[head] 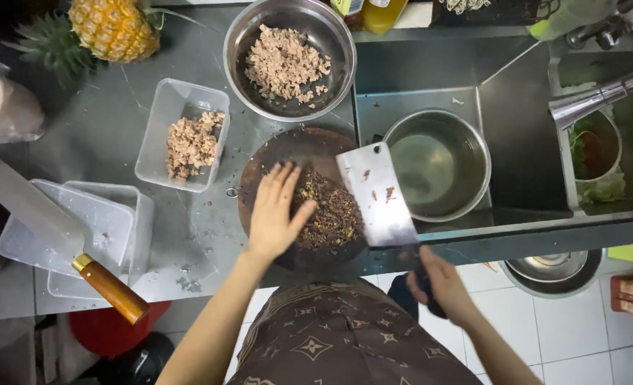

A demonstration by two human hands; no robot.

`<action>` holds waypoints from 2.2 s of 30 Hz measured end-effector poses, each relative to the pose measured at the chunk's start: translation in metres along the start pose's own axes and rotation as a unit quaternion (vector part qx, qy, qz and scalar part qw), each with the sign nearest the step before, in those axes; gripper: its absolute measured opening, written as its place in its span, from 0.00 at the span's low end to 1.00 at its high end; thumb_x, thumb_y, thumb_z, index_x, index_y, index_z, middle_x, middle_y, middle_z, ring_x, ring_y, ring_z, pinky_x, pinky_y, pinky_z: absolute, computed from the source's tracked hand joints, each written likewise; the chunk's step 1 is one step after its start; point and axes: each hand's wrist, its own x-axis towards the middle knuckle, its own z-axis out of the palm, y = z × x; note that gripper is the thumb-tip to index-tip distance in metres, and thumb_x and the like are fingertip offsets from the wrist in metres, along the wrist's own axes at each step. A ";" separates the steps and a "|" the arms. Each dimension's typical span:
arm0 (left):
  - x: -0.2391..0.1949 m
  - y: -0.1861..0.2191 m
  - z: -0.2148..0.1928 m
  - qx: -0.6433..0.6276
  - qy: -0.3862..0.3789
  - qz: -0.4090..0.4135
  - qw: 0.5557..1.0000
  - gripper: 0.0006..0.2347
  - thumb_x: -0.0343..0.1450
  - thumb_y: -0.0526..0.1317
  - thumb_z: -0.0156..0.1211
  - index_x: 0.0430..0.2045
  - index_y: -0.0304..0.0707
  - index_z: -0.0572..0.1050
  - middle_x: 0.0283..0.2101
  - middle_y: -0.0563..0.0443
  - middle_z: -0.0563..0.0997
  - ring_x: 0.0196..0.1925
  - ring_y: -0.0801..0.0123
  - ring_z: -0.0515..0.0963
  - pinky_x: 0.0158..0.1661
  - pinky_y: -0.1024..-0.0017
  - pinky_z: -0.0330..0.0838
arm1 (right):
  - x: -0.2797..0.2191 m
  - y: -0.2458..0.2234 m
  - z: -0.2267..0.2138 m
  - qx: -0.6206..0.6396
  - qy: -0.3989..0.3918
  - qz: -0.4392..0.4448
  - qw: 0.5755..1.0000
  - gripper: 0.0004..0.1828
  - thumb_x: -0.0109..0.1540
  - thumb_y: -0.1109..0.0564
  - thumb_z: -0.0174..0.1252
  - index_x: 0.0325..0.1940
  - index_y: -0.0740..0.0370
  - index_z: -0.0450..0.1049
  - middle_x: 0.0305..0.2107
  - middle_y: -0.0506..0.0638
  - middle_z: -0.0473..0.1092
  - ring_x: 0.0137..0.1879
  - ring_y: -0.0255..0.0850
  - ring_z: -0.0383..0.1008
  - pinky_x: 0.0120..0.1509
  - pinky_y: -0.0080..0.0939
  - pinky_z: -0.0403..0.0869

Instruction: The recorder chops ingredients on a board, transfers them to containers, washes the cutting board, and peels lemongrass.

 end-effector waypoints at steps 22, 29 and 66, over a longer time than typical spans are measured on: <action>0.013 0.056 0.062 -0.083 0.185 -0.096 0.974 0.23 0.70 0.45 0.70 0.59 0.41 0.75 0.67 0.41 0.68 0.70 0.41 0.63 0.69 0.49 0.59 | 0.018 -0.015 0.089 0.082 -0.084 0.025 0.993 0.27 0.69 0.36 0.40 0.48 0.63 0.68 0.16 0.48 0.61 0.16 0.35 0.58 0.21 0.37 0.61; 0.049 0.086 0.029 -0.115 0.214 -0.074 0.967 0.22 0.68 0.41 0.72 0.56 0.39 0.76 0.65 0.41 0.70 0.68 0.43 0.65 0.68 0.50 0.60 | -0.008 -0.062 0.085 0.079 -0.043 0.018 0.996 0.30 0.68 0.35 0.39 0.47 0.65 0.69 0.14 0.49 0.61 0.14 0.35 0.58 0.19 0.38 0.60; 0.216 -0.036 -0.026 0.322 0.065 0.283 0.901 0.39 0.71 0.31 0.52 0.74 0.83 0.49 0.66 0.40 0.65 0.64 0.45 0.67 0.64 0.44 0.59 | 0.087 -0.259 0.104 0.103 -0.086 -0.064 0.989 0.29 0.70 0.34 0.42 0.47 0.64 0.68 0.18 0.47 0.62 0.19 0.34 0.56 0.23 0.38 0.61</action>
